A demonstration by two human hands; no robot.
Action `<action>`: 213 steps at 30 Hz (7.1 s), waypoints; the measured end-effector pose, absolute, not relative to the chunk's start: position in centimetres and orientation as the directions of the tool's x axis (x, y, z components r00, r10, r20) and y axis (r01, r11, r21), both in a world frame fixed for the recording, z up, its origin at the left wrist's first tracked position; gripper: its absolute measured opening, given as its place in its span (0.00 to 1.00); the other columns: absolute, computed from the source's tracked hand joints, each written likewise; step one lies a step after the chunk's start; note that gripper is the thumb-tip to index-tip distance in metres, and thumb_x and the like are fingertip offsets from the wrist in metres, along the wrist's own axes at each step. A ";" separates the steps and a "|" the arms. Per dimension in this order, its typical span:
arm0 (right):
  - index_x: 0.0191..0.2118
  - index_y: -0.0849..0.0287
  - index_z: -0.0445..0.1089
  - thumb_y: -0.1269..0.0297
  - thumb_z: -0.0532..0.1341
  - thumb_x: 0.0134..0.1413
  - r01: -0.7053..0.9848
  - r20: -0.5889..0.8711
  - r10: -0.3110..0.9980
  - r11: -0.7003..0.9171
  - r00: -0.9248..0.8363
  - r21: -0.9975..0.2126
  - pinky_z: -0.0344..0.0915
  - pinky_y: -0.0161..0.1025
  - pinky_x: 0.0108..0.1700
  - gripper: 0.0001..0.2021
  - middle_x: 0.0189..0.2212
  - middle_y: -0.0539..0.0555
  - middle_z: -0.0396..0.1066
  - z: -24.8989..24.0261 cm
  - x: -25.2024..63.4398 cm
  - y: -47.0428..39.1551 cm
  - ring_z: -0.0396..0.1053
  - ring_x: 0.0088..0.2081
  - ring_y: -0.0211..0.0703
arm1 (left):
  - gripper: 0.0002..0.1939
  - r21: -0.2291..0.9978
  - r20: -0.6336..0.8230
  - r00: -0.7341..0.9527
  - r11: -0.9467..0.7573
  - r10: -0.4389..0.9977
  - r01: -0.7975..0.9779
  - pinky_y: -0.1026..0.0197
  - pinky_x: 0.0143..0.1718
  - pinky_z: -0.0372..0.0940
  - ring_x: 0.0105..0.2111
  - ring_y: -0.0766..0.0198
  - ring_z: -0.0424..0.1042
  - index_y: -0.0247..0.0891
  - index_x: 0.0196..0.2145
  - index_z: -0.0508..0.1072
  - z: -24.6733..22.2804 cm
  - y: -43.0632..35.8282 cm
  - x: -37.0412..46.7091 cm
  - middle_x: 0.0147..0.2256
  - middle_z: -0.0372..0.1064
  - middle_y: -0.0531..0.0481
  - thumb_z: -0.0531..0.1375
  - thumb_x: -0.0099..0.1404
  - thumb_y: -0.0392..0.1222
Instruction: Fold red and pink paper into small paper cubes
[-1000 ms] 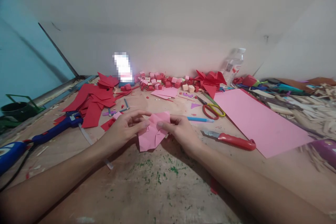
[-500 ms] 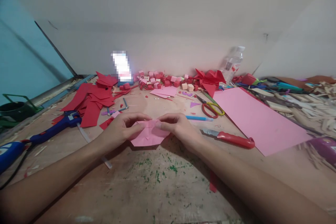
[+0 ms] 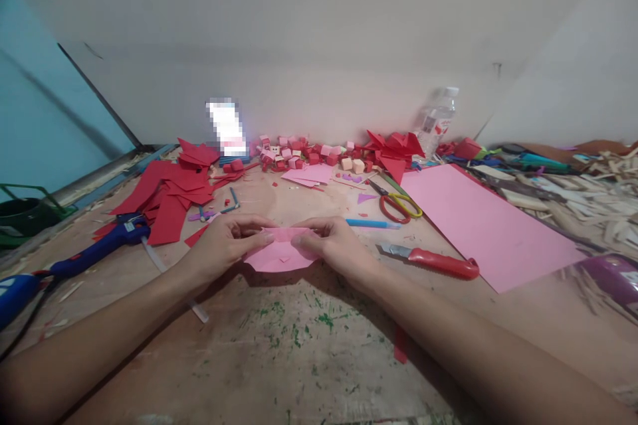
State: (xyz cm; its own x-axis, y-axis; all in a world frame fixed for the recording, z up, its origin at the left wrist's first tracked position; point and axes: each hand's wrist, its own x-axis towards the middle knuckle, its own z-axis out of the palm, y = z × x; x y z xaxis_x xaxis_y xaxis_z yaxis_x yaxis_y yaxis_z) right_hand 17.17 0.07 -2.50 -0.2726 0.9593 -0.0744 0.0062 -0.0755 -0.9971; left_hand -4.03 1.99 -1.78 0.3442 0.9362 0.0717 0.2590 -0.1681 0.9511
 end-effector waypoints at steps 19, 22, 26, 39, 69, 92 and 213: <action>0.37 0.56 0.83 0.58 0.69 0.51 0.086 0.036 0.972 0.058 -0.233 -0.995 0.64 0.43 0.46 0.10 0.39 0.56 0.81 -2.3 17.0 -0.2 0.72 0.42 0.49 | 0.08 0.870 0.227 0.309 -0.335 0.923 0.362 0.60 0.38 0.67 0.37 0.58 0.75 0.41 0.35 0.83 -0.8 1.6 -4.0 0.37 0.79 0.48 0.68 0.59 0.46; 0.37 0.58 0.83 0.61 0.69 0.49 0.089 0.018 0.976 0.038 -0.216 -0.995 0.64 0.41 0.42 0.09 0.36 0.56 0.81 -2.2 16.9 -0.2 0.72 0.38 0.47 | 0.10 0.877 0.213 0.284 -0.311 0.935 0.366 0.59 0.39 0.67 0.40 0.56 0.75 0.40 0.37 0.82 -0.9 1.6 -4.0 0.40 0.79 0.47 0.68 0.57 0.44; 0.35 0.59 0.82 0.63 0.69 0.47 0.088 0.010 0.977 0.030 -0.214 -0.996 0.64 0.41 0.39 0.09 0.35 0.56 0.80 -2.4 16.9 -0.2 0.71 0.36 0.46 | 0.12 0.905 0.163 0.277 -0.255 0.947 0.339 0.61 0.34 0.65 0.37 0.58 0.74 0.39 0.38 0.82 -1.3 1.7 -4.2 0.38 0.77 0.47 0.68 0.58 0.46; 0.35 0.60 0.83 0.62 0.71 0.44 0.034 -0.027 0.984 -0.022 -0.178 -0.999 0.63 0.41 0.37 0.10 0.33 0.58 0.79 -2.7 17.1 0.2 0.70 0.33 0.44 | 0.12 0.969 0.084 0.240 -0.135 0.967 0.204 0.65 0.24 0.53 0.25 0.65 0.63 0.36 0.25 0.79 -1.7 2.0 -4.2 0.23 0.67 0.52 0.68 0.55 0.49; 0.25 0.61 0.77 0.53 0.67 0.51 0.145 -0.028 0.945 0.021 -0.327 -0.989 0.50 0.39 0.29 0.15 0.22 0.51 0.68 -2.7 17.7 0.2 0.57 0.26 0.39 | 0.13 0.994 0.086 0.127 -0.095 0.988 0.063 0.64 0.23 0.59 0.24 0.65 0.66 0.36 0.22 0.77 -1.6 2.3 -4.3 0.23 0.68 0.52 0.70 0.52 0.48; 0.63 0.51 0.58 0.60 0.71 0.49 0.096 0.238 0.962 0.251 -0.133 -0.963 0.73 0.44 0.44 0.36 0.54 0.59 0.71 -3.3 15.9 -1.4 0.72 0.49 0.49 | 0.07 0.897 0.195 0.242 -0.273 0.951 0.348 0.65 0.26 0.59 0.25 0.66 0.67 0.35 0.25 0.73 -1.3 0.3 -3.0 0.24 0.70 0.53 0.61 0.59 0.38; 0.33 0.56 0.76 0.63 0.66 0.53 0.107 0.263 0.953 0.280 -0.150 -0.954 0.72 0.40 0.41 0.04 0.37 0.53 0.80 -3.3 15.9 -1.5 0.76 0.37 0.43 | 0.08 0.856 0.216 0.290 -0.323 0.933 0.404 0.66 0.29 0.66 0.28 0.64 0.73 0.36 0.30 0.80 -0.8 0.2 -3.2 0.28 0.77 0.51 0.61 0.64 0.39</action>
